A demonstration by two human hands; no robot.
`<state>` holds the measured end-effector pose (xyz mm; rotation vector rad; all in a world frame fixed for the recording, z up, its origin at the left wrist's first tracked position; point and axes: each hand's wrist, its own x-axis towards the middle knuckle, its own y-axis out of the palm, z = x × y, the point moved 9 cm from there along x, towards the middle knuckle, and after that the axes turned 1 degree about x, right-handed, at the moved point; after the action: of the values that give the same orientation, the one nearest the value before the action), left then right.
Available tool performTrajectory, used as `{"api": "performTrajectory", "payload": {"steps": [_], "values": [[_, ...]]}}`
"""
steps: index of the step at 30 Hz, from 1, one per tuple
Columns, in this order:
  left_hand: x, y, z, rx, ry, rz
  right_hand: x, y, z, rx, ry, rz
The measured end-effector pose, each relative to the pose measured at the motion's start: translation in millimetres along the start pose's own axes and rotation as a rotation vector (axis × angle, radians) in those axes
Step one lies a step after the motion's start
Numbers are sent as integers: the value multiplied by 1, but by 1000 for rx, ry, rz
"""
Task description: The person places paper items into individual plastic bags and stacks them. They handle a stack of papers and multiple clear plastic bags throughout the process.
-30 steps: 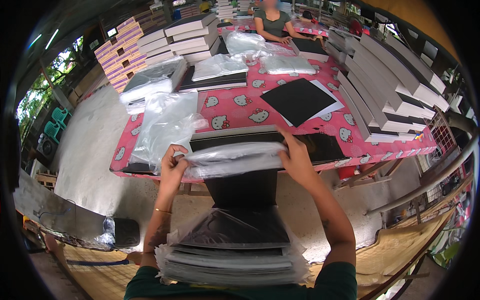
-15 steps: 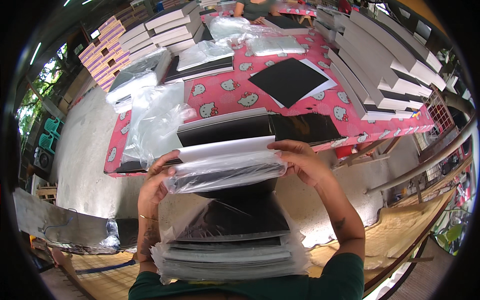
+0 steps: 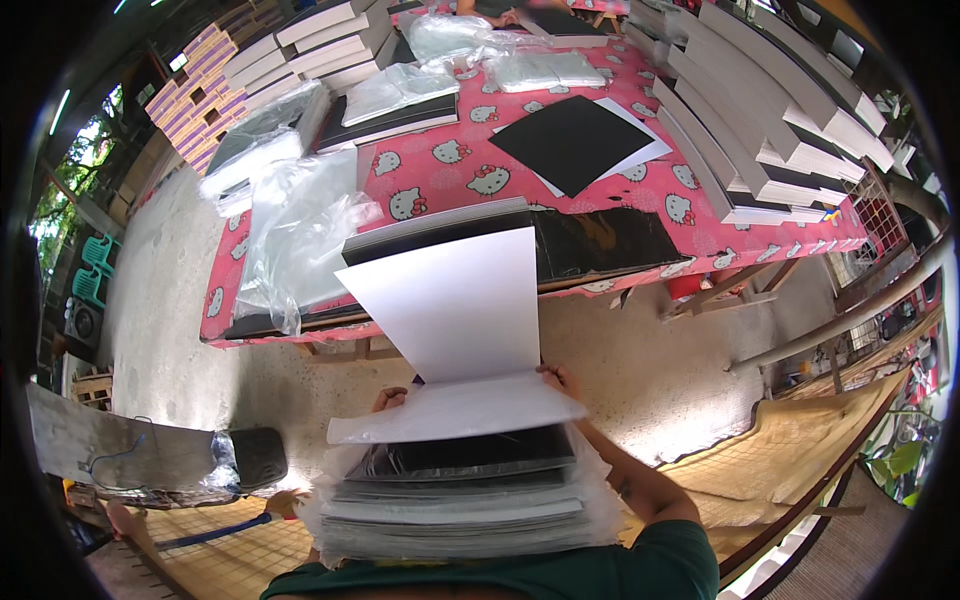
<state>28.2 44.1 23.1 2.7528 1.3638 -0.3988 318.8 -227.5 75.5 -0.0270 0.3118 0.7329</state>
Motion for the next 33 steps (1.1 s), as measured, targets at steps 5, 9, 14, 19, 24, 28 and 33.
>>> {"api": "performTrajectory", "payload": {"steps": [5, 9, 14, 19, 24, 28, 33], "values": [[-43, -3, -6, 49, -137, -114, -32, -9, -26, -21, 34, -6], [-33, 1, -24, 196, -132, -64, -21, -12, -23, -142, 92, 32], [19, 4, 25, 352, -164, -37, 32, 0, -47, -303, 80, 54], [35, 3, 15, 618, -177, -312, 56, -29, -59, -579, 4, -206], [5, -31, -262, 748, 820, -827, 34, -69, 72, -210, -305, -326], [65, -121, -336, 1169, 485, -786, -6, 82, 199, -254, -204, 479], [40, -24, -419, 102, 623, -238, -44, 199, 273, -198, -619, 651]]}}
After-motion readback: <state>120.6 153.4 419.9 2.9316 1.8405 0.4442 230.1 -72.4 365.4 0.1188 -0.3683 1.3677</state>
